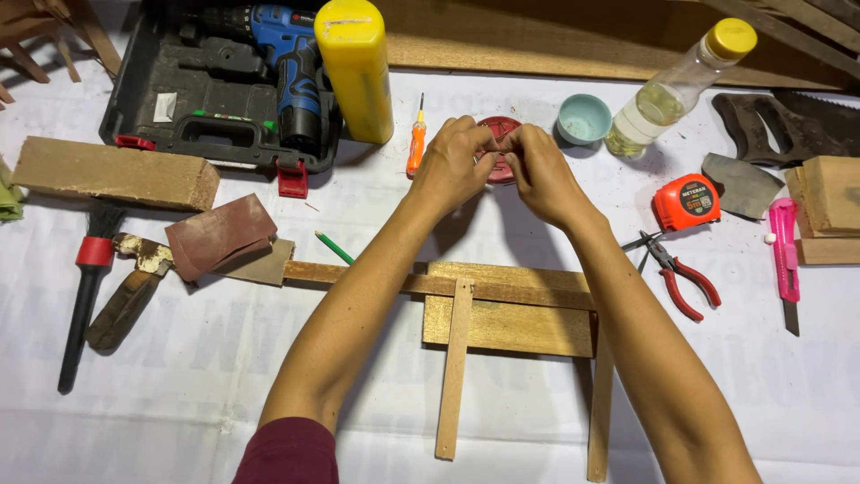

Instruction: The recorder is sanding a thin piece of wood using a small piece of sandpaper.

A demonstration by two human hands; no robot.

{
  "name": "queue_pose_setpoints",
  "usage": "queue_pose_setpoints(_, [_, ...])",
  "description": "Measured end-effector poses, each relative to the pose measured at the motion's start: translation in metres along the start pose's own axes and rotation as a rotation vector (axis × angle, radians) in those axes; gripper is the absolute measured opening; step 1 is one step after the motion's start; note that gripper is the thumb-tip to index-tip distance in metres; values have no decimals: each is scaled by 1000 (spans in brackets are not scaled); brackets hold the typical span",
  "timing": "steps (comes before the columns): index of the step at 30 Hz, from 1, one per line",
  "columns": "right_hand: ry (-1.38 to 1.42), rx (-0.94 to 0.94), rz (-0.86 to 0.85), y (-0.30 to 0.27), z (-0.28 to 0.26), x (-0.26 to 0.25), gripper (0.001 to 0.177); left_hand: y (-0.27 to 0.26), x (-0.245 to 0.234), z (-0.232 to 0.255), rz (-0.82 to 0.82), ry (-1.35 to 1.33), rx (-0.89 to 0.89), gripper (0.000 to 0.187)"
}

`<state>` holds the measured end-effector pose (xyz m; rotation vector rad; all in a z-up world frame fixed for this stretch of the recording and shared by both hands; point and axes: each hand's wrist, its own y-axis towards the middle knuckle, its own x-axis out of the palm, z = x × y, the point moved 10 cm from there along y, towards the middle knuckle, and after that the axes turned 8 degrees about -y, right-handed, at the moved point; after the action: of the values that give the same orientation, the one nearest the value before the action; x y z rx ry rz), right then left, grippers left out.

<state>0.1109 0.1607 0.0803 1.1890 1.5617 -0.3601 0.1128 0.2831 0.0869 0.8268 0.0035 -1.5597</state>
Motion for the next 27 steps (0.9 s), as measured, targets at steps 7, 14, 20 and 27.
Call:
queue_pose_setpoints(7, [114, 57, 15, -47, -26, -37, 23, -33, 13, 39, -16, -23, 66, 8])
queue_pose_setpoints(14, [142, 111, 46, -104, -38, -75, 30, -72, 29, 110, -19, -39, 280, 13])
queue_pose_setpoints(20, [161, 214, 38, -159, -40, -104, 29, -107, 49, 152, -24, -63, 326, 8])
queue_pose_setpoints(27, [223, 380, 203, -238, -5, -122, 17, -141, 67, 180, -21, -141, 277, 29])
